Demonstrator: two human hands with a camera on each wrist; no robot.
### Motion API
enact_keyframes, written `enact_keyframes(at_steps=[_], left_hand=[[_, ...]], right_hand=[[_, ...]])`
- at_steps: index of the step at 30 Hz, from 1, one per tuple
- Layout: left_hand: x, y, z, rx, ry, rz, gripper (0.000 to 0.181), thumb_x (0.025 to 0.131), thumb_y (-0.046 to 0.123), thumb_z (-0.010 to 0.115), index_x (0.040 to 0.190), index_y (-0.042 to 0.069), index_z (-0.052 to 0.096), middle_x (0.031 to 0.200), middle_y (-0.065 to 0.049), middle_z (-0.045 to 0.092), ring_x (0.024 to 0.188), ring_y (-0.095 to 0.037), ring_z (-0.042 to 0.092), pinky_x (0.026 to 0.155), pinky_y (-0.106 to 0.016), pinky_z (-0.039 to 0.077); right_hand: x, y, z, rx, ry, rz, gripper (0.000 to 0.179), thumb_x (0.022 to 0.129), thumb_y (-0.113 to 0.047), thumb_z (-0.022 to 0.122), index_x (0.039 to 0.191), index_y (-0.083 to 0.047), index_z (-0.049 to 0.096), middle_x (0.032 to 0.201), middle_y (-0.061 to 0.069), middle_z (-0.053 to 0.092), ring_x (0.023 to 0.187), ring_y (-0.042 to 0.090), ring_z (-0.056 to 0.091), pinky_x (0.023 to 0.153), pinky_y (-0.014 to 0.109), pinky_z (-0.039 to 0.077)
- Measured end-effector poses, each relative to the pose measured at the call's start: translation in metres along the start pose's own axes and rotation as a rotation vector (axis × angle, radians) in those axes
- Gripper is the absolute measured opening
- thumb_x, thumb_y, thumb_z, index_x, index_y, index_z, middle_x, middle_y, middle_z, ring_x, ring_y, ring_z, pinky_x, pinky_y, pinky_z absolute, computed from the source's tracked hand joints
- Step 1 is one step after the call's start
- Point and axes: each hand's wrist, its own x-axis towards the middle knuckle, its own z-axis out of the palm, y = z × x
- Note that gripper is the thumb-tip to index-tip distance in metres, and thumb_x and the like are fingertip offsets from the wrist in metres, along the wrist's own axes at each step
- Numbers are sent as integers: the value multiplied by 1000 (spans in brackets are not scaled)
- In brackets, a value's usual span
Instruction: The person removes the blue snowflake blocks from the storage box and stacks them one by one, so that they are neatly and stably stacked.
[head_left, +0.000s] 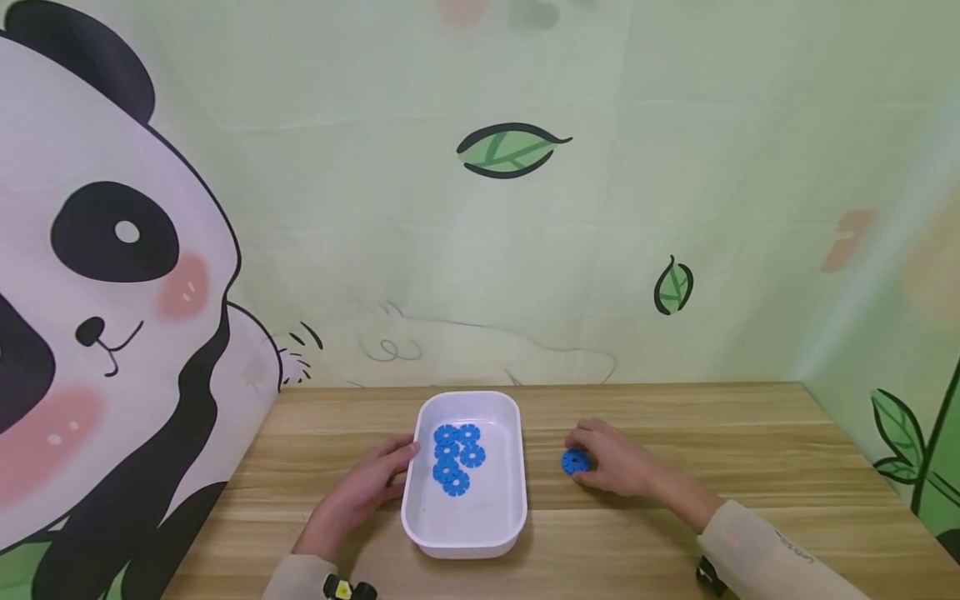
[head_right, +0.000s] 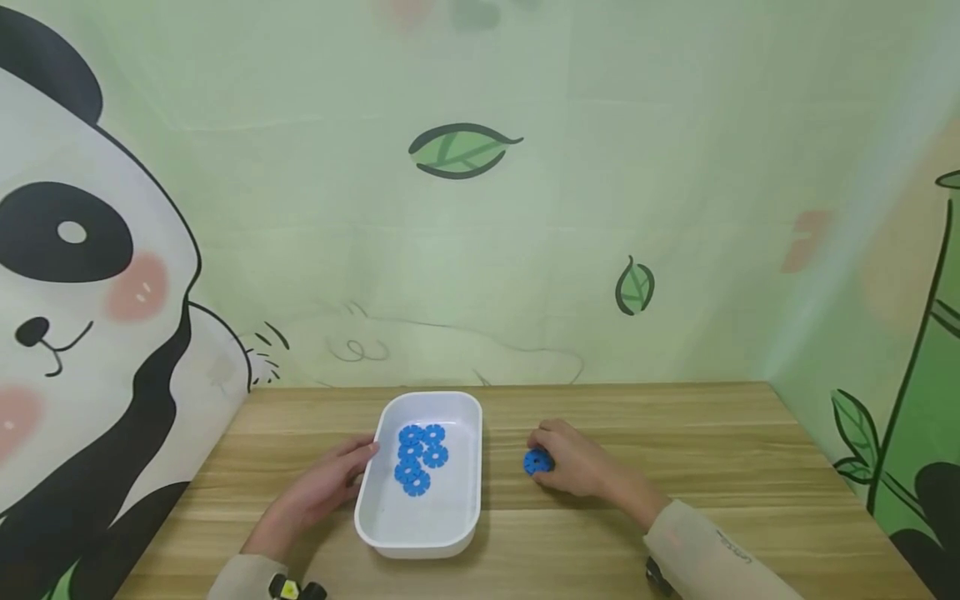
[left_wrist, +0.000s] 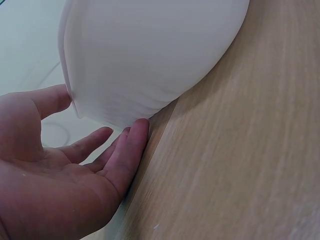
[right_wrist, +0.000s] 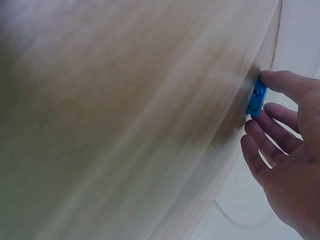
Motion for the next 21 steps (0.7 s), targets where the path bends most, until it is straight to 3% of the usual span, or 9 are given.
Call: enact_keyframes(at_steps=[6,12,16,21], left_hand=[[-2,1,1,4,1,11,65,109,39,58,159,1,41,159,-24,46,145,-43,47,111,-55,51],[-2,3,1,4,-6,11,64,109,40,58,159,2,42,159,-24,47,144,-43,48,110,-55,51],[-3,4,1,6,-5,19,64,110,39,58,159,1,42,158,-25,47,144,-44,48,110,-55,51],[-4,3,1,-1,0,9,65,109,40,58,159,1,42,158,-25,47,144,-44,47,110,-56,52]], right_hand=[[-2,-1,-2,6,-1,1,32,87,-18,86,111,-5,71,106,2,64,102,22,59,91,43,57],[1,-6,-15,54,-42,64,38,89,-19,86,118,1,70,112,8,67,107,28,63,96,50,58],[11,-12,-28,82,-21,107,39,92,-19,84,123,1,70,118,11,68,111,30,65,97,51,58],[32,-31,-40,92,-3,96,36,94,-24,82,122,-5,73,119,7,70,112,27,66,98,48,59]])
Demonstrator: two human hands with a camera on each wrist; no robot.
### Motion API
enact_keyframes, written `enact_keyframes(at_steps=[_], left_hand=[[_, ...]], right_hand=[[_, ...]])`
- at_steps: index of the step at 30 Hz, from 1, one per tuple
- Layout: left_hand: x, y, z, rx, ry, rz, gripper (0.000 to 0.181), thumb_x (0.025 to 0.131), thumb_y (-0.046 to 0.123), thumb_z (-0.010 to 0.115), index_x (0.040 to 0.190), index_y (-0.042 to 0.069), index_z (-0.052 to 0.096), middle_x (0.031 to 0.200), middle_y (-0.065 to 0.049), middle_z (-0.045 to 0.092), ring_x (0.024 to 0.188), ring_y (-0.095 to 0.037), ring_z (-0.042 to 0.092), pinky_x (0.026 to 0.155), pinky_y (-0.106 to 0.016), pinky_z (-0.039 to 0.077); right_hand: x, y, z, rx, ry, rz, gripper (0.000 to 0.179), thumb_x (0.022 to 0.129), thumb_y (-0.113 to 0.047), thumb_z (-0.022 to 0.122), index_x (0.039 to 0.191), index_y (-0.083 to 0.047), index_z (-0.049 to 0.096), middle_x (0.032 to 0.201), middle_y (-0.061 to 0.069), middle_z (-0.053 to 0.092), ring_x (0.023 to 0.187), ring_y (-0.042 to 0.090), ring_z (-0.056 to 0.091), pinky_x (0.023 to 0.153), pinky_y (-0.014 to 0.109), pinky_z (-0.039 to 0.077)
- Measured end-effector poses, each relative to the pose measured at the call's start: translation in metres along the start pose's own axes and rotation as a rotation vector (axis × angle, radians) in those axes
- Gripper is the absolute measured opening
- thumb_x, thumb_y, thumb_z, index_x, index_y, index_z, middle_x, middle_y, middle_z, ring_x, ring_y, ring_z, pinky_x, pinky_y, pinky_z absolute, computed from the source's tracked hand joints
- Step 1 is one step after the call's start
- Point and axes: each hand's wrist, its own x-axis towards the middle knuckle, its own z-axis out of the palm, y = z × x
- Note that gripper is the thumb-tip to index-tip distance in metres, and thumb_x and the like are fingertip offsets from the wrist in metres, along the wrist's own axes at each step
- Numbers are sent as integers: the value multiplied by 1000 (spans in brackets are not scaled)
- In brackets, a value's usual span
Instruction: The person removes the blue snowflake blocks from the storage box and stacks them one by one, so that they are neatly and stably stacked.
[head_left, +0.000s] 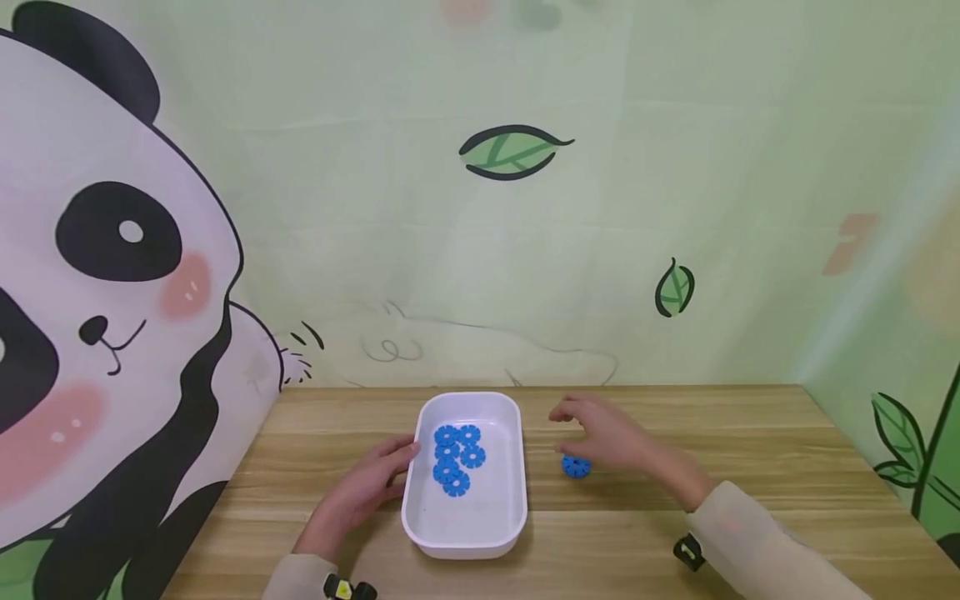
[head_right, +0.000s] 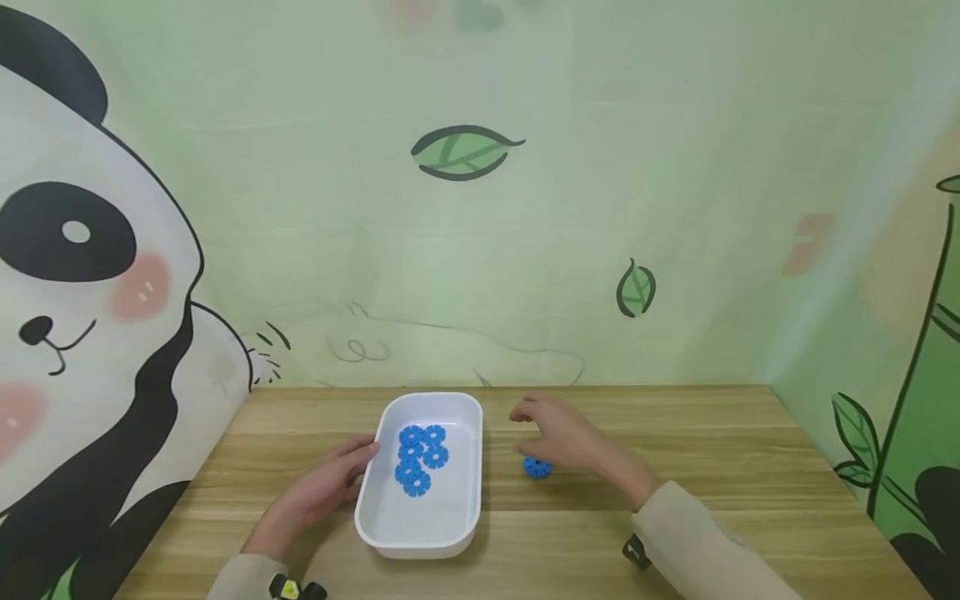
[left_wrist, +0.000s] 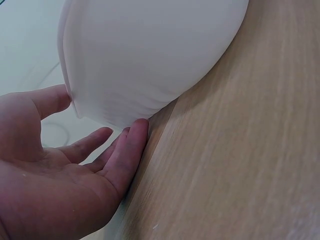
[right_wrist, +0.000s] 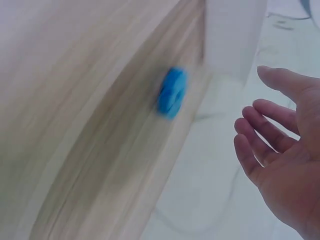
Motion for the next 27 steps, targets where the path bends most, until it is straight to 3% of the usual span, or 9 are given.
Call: enact_keyframes(at_steps=[12,19,27], left_hand=[[1,-1,3,-19,-13,16,63,109,39,59,157,2,44,156,-23,50,142,-41,50,111,-55,50],[1,0,3,-18,-20,23,66,109,40,59,157,-1,43,156,-24,49,143,-42,49,112,-55,50],[-1,1,1,-29,-32,31,65,110,39,58,158,-1,41,156,-25,48,143,-42,48,111,-54,51]], right_hand=[[44,-64,34,64,-74,-112,35,94,-23,83,123,-5,75,118,10,70,110,29,66,95,40,60],[64,-82,63,11,-126,-174,35,93,-24,84,121,-5,76,116,7,67,110,21,60,102,35,54],[86,-95,80,-81,-163,-162,36,91,-28,86,120,-8,78,115,2,68,106,14,60,100,28,53]])
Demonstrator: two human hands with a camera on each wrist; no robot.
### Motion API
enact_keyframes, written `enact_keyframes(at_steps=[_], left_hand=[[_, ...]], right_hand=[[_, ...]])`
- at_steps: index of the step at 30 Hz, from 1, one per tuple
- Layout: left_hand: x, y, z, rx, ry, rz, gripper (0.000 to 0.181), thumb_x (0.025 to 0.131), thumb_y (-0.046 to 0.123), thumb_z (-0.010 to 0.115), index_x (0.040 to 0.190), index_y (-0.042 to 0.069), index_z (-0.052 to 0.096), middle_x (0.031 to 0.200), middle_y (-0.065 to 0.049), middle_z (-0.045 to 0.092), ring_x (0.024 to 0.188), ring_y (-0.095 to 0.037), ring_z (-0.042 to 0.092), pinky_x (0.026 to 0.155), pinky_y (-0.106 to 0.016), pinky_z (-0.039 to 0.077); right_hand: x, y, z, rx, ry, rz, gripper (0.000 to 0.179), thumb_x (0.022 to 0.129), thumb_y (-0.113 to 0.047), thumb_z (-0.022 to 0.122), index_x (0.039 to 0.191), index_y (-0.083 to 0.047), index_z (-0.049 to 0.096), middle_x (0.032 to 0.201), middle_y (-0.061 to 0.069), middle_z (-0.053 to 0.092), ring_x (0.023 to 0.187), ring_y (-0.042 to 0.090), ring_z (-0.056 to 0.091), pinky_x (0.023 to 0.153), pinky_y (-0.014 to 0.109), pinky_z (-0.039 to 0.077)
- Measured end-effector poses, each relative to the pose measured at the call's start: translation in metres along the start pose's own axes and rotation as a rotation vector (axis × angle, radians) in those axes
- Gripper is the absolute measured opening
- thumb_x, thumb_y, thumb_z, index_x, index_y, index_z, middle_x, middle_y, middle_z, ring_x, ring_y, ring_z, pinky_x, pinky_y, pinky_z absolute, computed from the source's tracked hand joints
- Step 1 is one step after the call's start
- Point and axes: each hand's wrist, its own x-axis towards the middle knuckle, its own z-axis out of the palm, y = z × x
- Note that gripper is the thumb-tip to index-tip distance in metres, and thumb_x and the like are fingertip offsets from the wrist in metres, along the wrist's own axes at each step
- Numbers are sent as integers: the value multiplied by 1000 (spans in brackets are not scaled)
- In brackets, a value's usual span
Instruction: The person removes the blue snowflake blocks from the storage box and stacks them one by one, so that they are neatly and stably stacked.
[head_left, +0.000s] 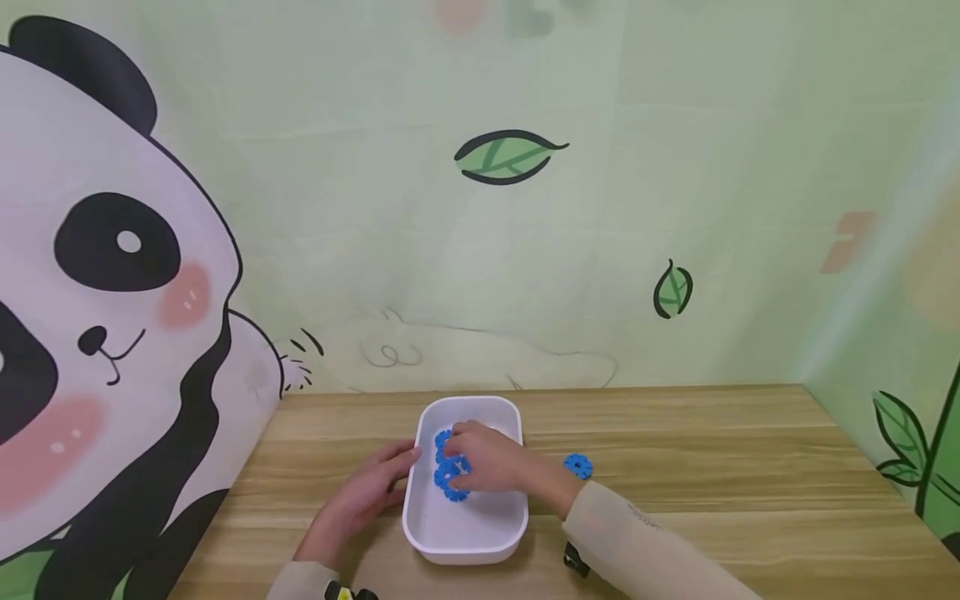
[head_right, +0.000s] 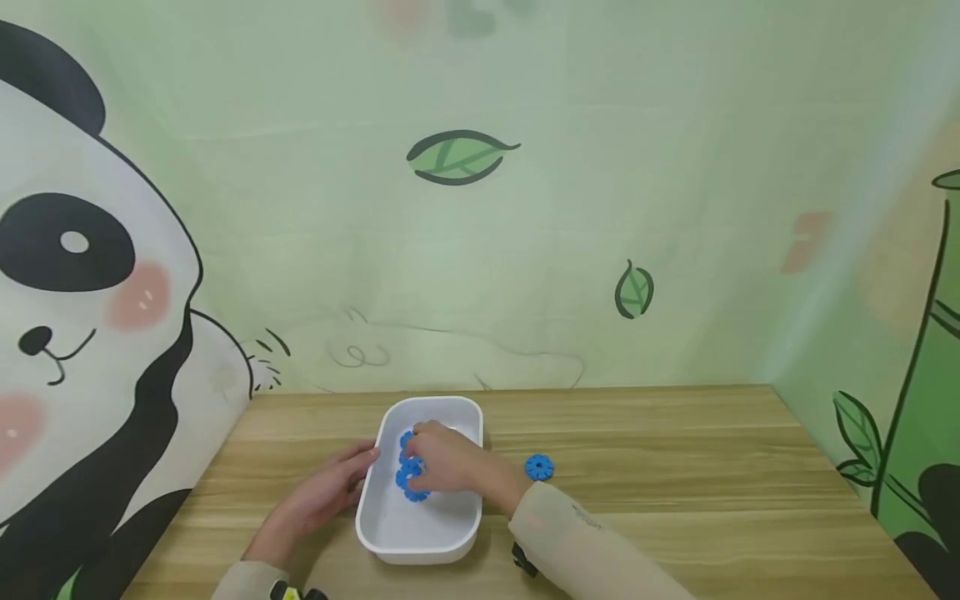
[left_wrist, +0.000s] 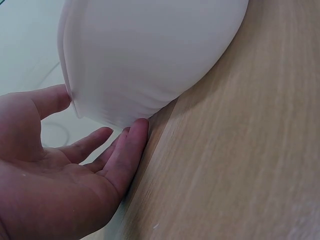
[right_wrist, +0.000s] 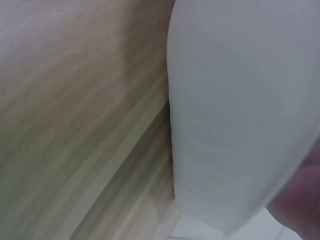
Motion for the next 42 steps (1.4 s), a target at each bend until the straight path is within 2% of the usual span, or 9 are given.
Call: enact_keyframes(at_steps=[5,11,17,24,32,42], left_hand=[[0,-1,-1,-17,-22,14,66,110,37,57,159,-3,38,158,-27,46,145,-42,46,111,-53,51],[0,-2,-1,-4,-16,-10,67,110,39,57,159,-2,39,158,-26,46,144,-42,46,110,-52,52],[0,-3,0,-12,-8,-3,67,110,39,58,158,-4,39,158,-27,46,144,-43,46,110,-53,53],[0,-1,1,-22,-7,2,66,109,38,59,158,-2,41,158,-26,46,144,-43,47,110,-53,52],[3,-4,1,-41,-25,25,64,110,35,59,157,-4,41,156,-25,48,144,-40,47,111,-51,52],[4,-5,0,-38,-23,28,64,110,35,58,157,-4,40,155,-25,49,143,-39,47,111,-51,52]], right_hand=[[10,-3,9,-31,-58,59,40,90,-31,87,123,-11,77,119,1,67,109,13,58,101,26,52],[14,-2,17,-78,-82,69,37,92,-32,86,122,-12,77,117,0,66,106,12,58,99,25,52],[13,-4,18,-79,-78,73,34,93,-30,85,121,-12,78,118,1,65,109,13,56,102,26,50],[15,-1,19,-57,-67,90,29,92,-27,85,115,-11,78,111,-1,64,101,12,55,94,25,50],[18,3,24,-62,-67,99,29,90,-31,87,109,-13,73,102,-5,58,96,11,51,87,23,49],[17,1,25,-6,-64,86,35,90,-24,86,113,-12,62,102,-6,57,96,10,54,92,23,50]])
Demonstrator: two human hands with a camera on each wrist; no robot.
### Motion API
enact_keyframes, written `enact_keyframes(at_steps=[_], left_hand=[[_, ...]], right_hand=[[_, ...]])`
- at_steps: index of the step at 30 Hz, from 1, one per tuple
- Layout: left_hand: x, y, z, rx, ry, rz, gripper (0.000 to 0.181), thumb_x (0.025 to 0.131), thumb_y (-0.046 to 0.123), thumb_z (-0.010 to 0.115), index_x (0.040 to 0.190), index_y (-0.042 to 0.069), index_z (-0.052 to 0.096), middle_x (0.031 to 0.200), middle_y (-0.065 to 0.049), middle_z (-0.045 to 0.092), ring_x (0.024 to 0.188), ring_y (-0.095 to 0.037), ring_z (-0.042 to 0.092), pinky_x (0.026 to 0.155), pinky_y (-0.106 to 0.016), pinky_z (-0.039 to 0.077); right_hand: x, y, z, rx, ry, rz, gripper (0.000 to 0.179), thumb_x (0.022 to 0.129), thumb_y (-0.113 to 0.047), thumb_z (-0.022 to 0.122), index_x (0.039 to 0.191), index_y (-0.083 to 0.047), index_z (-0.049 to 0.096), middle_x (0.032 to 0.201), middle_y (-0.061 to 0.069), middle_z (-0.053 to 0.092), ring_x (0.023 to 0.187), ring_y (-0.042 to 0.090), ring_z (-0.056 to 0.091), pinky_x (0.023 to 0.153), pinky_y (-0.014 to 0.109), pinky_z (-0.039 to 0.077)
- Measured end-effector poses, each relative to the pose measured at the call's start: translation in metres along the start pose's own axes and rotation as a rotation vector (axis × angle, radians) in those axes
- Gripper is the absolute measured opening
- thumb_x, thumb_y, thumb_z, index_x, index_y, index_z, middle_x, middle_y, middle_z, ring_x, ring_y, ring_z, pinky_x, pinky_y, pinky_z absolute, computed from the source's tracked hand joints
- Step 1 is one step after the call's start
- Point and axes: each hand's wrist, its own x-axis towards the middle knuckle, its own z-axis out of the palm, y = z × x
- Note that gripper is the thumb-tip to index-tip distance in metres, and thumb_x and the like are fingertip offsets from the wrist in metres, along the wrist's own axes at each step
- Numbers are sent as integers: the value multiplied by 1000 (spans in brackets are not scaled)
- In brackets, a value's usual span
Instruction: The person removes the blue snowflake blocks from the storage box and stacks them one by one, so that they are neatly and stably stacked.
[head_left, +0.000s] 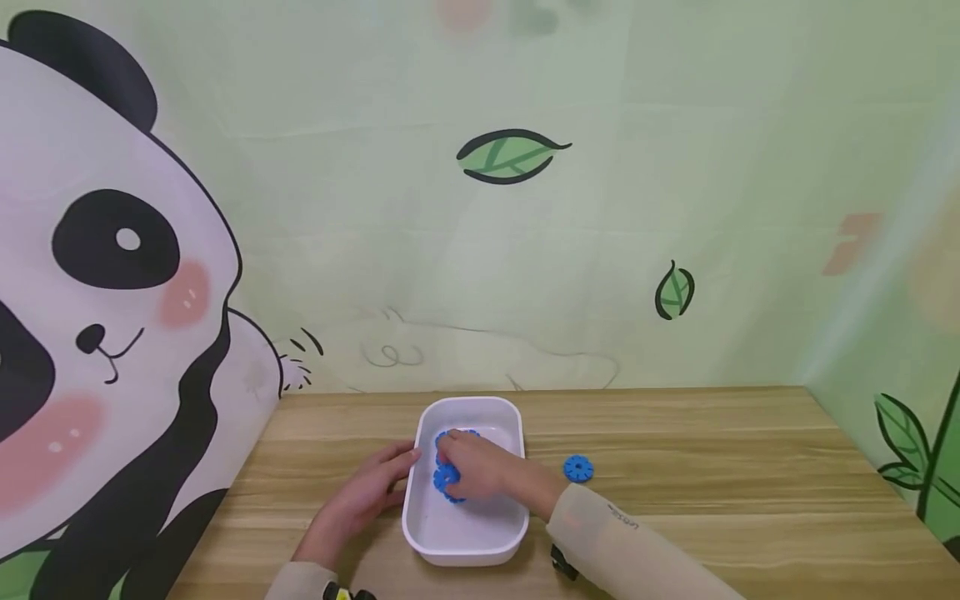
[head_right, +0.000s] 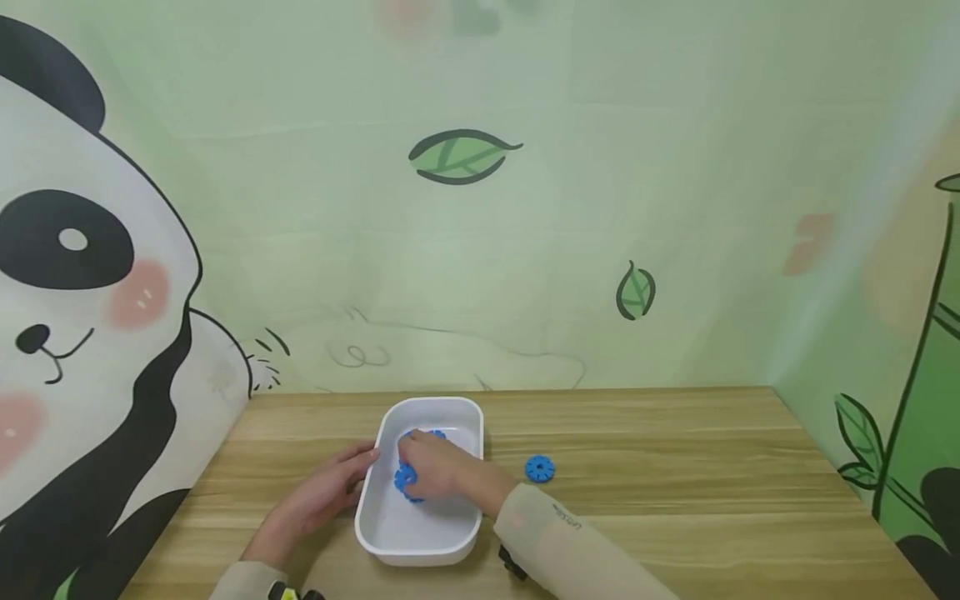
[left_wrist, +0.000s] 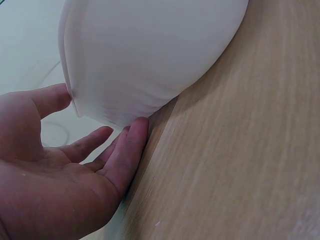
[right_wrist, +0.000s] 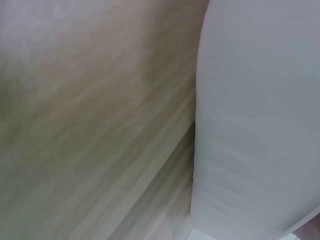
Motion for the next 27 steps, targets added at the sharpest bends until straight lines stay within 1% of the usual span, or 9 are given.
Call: enact_keyframes(at_steps=[3,7,12,16,21,24,27], left_hand=[[-1,0,-2,-5,1,1,64,110,34,59,157,-4,40,155,-25,49,144,-39,47,111,-51,52],[-2,1,-3,-3,2,1,64,110,35,59,157,-4,40,156,-26,48,145,-40,46,111,-51,51],[-2,1,-2,-1,-6,0,64,110,35,58,157,-5,39,156,-26,48,144,-41,46,112,-51,51],[-1,1,0,4,-17,9,65,111,35,57,157,-6,39,156,-26,47,144,-40,46,112,-51,51],[0,0,-1,3,-18,13,66,110,36,58,157,-7,38,156,-26,47,145,-41,45,112,-51,51],[-1,0,-1,3,-17,15,67,110,36,58,158,-7,37,156,-27,47,145,-41,45,112,-52,51],[-3,1,-2,6,-11,16,67,110,35,57,158,-7,36,156,-28,46,144,-40,46,112,-52,51]], right_hand=[[0,-3,-1,7,3,-14,35,88,-21,86,112,-11,63,104,-5,57,96,9,55,93,22,50],[0,-4,-2,-23,5,-27,34,87,-20,86,113,-10,66,107,-3,57,97,9,55,94,22,50],[1,-3,-1,-44,-9,-28,35,87,-22,85,116,-9,70,111,-1,59,99,10,56,97,22,50],[0,-1,-2,-40,-21,-30,35,88,-22,85,117,-8,73,109,-2,61,99,10,56,97,22,50],[1,-2,-5,-28,-22,-36,31,88,-22,87,112,-8,74,104,-2,63,93,8,56,93,21,52],[2,-4,-7,-41,-14,-48,30,87,-23,88,109,-8,75,102,-2,64,90,8,56,90,20,52],[0,-6,-12,-60,-6,-46,31,87,-26,88,111,-9,76,103,-3,64,90,7,56,90,20,52]])
